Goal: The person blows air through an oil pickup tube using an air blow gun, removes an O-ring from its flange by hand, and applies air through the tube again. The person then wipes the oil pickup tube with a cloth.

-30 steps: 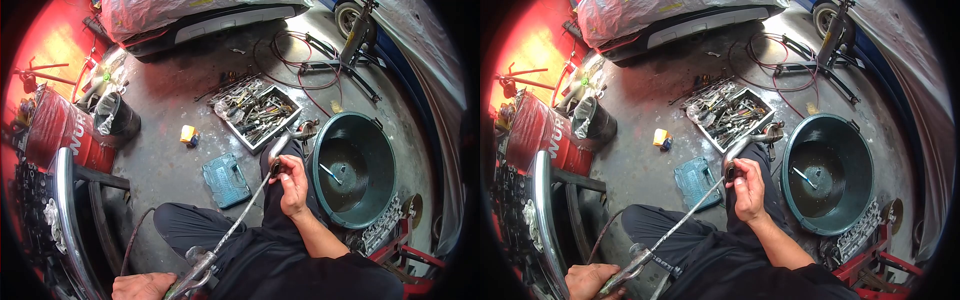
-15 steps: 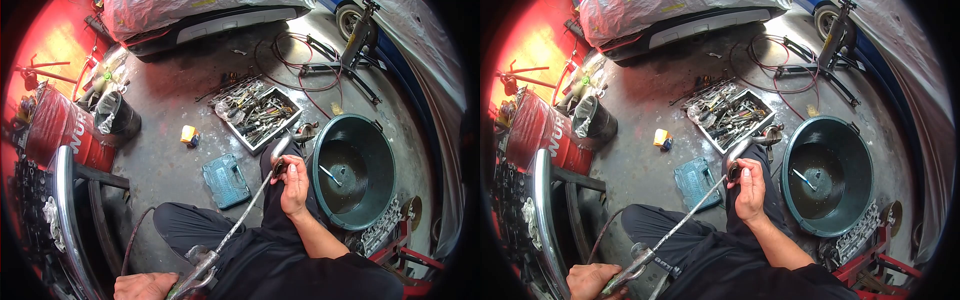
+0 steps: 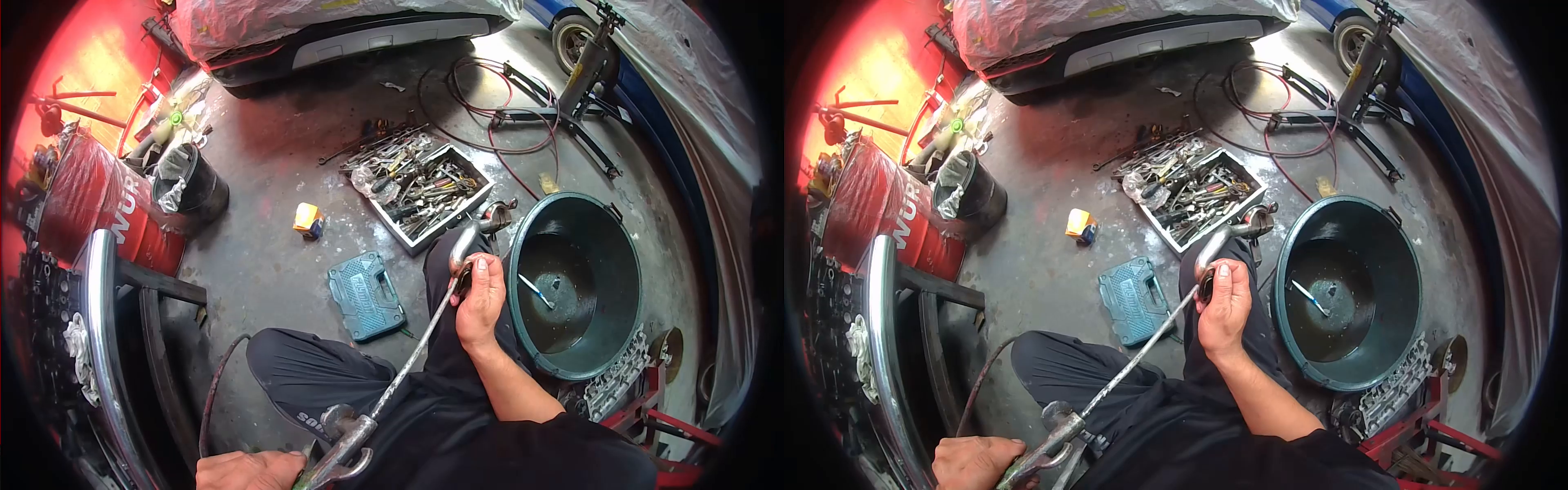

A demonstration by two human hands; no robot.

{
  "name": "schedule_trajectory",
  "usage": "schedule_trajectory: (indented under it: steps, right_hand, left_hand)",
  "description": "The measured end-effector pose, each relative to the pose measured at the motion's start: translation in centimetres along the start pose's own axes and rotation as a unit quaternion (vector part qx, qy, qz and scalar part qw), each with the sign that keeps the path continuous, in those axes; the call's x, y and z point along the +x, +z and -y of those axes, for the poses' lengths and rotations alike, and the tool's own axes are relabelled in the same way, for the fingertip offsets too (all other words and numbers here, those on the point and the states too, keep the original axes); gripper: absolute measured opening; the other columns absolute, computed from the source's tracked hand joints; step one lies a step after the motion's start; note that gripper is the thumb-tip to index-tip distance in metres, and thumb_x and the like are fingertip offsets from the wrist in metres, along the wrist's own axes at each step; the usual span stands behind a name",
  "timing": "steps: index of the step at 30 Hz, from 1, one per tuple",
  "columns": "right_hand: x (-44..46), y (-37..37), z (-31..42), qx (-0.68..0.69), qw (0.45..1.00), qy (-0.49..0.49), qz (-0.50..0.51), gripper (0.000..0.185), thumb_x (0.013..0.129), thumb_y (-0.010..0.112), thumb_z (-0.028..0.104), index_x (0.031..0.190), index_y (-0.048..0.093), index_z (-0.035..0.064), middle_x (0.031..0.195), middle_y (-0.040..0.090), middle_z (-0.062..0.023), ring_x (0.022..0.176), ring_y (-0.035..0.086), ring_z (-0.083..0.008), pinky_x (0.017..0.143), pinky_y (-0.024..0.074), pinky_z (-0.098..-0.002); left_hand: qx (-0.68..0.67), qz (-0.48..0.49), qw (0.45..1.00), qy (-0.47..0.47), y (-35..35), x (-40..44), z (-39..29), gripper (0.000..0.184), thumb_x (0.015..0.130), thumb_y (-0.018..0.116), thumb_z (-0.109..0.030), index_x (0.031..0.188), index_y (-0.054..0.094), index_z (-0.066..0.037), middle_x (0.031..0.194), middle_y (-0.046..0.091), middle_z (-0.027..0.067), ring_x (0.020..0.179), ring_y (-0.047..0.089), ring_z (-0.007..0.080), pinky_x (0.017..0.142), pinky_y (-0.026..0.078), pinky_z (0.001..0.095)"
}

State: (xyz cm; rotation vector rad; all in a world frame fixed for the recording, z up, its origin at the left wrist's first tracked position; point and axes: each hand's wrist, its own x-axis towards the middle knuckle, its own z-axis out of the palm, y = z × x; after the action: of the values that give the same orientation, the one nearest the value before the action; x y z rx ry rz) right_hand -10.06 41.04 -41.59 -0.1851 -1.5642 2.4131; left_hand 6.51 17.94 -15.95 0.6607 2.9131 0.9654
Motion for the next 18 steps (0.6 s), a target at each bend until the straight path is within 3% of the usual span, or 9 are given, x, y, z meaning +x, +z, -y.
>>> schedule_trajectory:
  steps: [7,9,13,18]
  right_hand:
    - [0.0,-0.3,-0.2,0.023,1.0,-0.004,0.012,0.02,0.107,0.043,0.024,0.101,0.052,0.0081,0.084,0.062,-0.0061,0.057,0.05,-0.0081,0.049,0.0418,-0.0214]
    - [0.1,-0.6,-0.7,0.02,1.0,-0.003,0.015,0.02,0.107,0.042,0.026,0.103,0.052,0.0085,0.088,0.065,-0.0109,0.056,0.052,-0.0108,0.048,0.0432,-0.0234]
    - [0.0,-0.4,-0.1,0.051,0.999,0.001,0.013,0.02,0.107,0.043,0.023,0.104,0.053,0.0067,0.088,0.064,-0.008,0.058,0.053,-0.0098,0.05,0.0436,-0.0221]
    - [0.1,-0.9,0.1,0.048,0.998,0.015,0.028,0.016,0.106,0.046,0.02,0.104,0.053,0.0058,0.09,0.065,-0.01,0.061,0.059,-0.0116,0.052,0.051,-0.0251]
  left_hand:
    - [-0.009,0.002,1.0,0.007,-0.1,0.0,0.4,0.034,0.082,0.066,-0.002,0.112,0.062,0.012,0.087,0.068,0.0225,0.074,0.072,0.0349,0.066,0.057,0.0366]
    - [-0.003,-0.004,1.0,0.001,0.0,0.1,0.3,0.034,0.08,0.066,0.0,0.112,0.062,0.012,0.089,0.069,0.0227,0.075,0.072,0.0352,0.067,0.057,0.0366]
    - [0.002,-0.009,1.0,0.003,0.3,0.1,0.4,0.036,0.077,0.067,0.003,0.111,0.062,0.011,0.091,0.069,0.0234,0.077,0.073,0.0357,0.068,0.058,0.0366]
    - [0.013,-0.01,1.0,-0.015,0.8,-0.3,0.2,0.04,0.073,0.069,0.007,0.113,0.062,0.009,0.092,0.07,0.0239,0.078,0.073,0.037,0.069,0.058,0.037]
